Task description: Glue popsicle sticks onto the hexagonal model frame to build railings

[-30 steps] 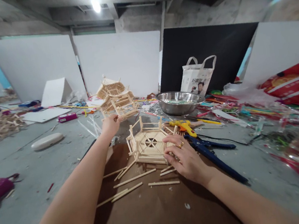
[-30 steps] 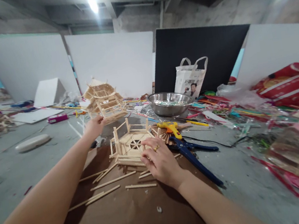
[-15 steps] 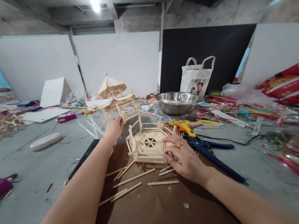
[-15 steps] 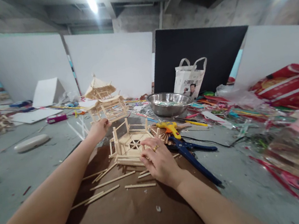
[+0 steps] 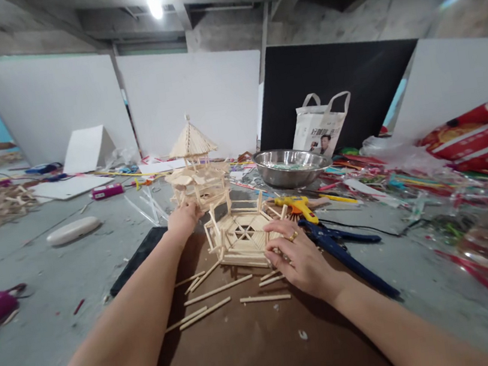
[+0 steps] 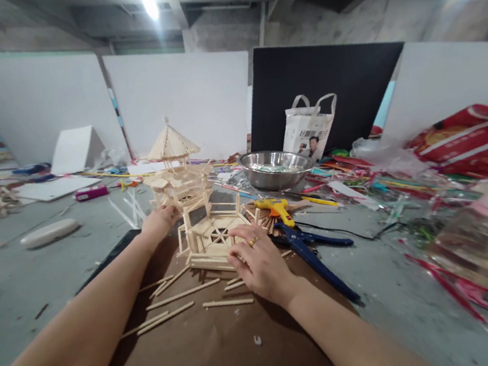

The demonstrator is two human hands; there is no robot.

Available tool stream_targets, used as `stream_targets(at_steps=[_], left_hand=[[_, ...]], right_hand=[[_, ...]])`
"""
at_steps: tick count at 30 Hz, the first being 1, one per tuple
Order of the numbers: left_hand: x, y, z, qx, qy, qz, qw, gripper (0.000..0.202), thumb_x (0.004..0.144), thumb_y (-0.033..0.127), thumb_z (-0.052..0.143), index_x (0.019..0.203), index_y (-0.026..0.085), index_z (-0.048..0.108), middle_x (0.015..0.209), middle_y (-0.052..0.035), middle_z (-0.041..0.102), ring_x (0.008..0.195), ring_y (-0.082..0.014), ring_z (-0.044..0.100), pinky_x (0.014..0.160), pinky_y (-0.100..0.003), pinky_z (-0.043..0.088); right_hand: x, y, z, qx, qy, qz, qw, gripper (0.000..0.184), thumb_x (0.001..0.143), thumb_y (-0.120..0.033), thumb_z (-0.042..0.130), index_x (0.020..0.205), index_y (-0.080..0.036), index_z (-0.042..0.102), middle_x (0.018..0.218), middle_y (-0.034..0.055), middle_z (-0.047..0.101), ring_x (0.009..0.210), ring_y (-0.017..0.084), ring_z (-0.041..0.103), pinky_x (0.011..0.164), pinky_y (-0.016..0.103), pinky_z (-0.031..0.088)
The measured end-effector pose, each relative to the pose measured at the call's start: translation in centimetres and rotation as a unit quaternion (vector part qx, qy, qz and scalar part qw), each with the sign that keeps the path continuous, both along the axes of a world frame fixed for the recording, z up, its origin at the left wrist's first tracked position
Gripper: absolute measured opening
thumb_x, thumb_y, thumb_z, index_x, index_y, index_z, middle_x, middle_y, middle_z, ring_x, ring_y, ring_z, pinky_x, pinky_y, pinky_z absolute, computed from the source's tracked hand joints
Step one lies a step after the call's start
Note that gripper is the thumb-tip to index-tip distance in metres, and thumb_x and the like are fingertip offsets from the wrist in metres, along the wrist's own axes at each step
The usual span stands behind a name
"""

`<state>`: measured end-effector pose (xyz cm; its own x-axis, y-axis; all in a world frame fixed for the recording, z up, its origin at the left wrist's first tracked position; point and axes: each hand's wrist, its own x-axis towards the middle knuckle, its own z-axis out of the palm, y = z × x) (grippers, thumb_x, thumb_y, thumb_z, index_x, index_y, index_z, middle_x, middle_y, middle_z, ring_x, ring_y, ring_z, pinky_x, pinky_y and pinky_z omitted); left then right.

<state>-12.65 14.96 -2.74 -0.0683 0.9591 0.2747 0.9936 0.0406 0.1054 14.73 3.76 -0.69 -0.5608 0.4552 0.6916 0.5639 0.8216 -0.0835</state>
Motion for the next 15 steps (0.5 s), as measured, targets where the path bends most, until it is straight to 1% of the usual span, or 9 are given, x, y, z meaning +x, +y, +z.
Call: stream_targets(at_steps=[4,7,9,11,12,14,15], left_hand=[[0.1,-0.2,0.0,-0.037,0.019,0.023,0.999,0.039,0.077,0.043,0.038,0.105,0.017,0.050,0.108,-0.0154,0.053,0.101,-0.0300,0.048,0.077,-0.041,0.039],[-0.1,0.0,0.4,-0.071,0.028,0.021,0.997,0.043,0.076,0.042,0.042,0.110,0.016,0.047,0.111,-0.0164,0.051,0.103,-0.0310,0.046,0.078,-0.042,0.039],[-0.3,0.3,0.9,-0.109,0.031,0.009,0.994,0.040,0.076,0.039,0.047,0.108,0.016,0.049,0.109,-0.0147,0.052,0.100,-0.0280,0.049,0.077,-0.040,0.041],[-0.5,0.9,1.6,-0.149,0.031,-0.008,0.988,0.033,0.077,0.033,0.048,0.105,0.015,0.050,0.105,-0.0112,0.053,0.093,-0.0213,0.052,0.076,-0.037,0.044],[-0.6,1.2,2.1,-0.162,0.031,-0.017,0.986,0.031,0.080,0.030,0.045,0.107,0.014,0.048,0.106,-0.0077,0.051,0.091,-0.0173,0.052,0.075,-0.037,0.045],[-0.7,1.8,3.0,-0.160,0.026,-0.049,0.986,0.029,0.080,0.029,0.045,0.107,0.016,0.048,0.107,-0.0073,0.051,0.091,-0.0170,0.052,0.075,-0.036,0.045],[-0.8,2.0,3.6,-0.149,0.021,-0.069,0.986,0.030,0.080,0.029,0.045,0.106,0.014,0.048,0.106,-0.0071,0.051,0.090,-0.0178,0.052,0.075,-0.037,0.045]], right_hand=[[0.0,0.1,0.0,0.002,0.000,0.003,1.000,0.004,0.077,-0.018,0.049,0.078,-0.018,0.052,0.104,0.0081,0.050,0.104,0.020,0.041,0.092,0.040,0.032],[0.0,0.1,-0.1,0.006,0.002,0.006,1.000,0.004,0.077,-0.018,0.048,0.078,-0.018,0.052,0.104,0.0080,0.051,0.104,0.019,0.041,0.093,0.040,0.032],[-0.1,0.0,-0.1,0.007,0.004,0.006,1.000,0.004,0.077,-0.018,0.048,0.078,-0.018,0.052,0.104,0.0080,0.051,0.104,0.019,0.042,0.092,0.040,0.032],[-0.1,0.0,-0.1,0.007,0.005,0.004,1.000,0.004,0.077,-0.019,0.048,0.078,-0.018,0.052,0.104,0.0082,0.051,0.103,0.019,0.042,0.092,0.041,0.032],[-0.1,0.1,-0.1,0.006,0.004,0.003,1.000,0.004,0.077,-0.019,0.048,0.078,-0.018,0.052,0.104,0.0083,0.051,0.103,0.019,0.042,0.092,0.041,0.032],[0.0,0.1,-0.2,0.004,0.000,0.001,1.000,0.005,0.077,-0.020,0.048,0.078,-0.018,0.053,0.104,0.0084,0.051,0.104,0.020,0.042,0.093,0.042,0.031],[0.0,0.1,-0.1,0.003,-0.002,0.000,1.000,0.005,0.077,-0.020,0.048,0.077,-0.018,0.053,0.104,0.0084,0.051,0.104,0.020,0.042,0.093,0.042,0.030]])
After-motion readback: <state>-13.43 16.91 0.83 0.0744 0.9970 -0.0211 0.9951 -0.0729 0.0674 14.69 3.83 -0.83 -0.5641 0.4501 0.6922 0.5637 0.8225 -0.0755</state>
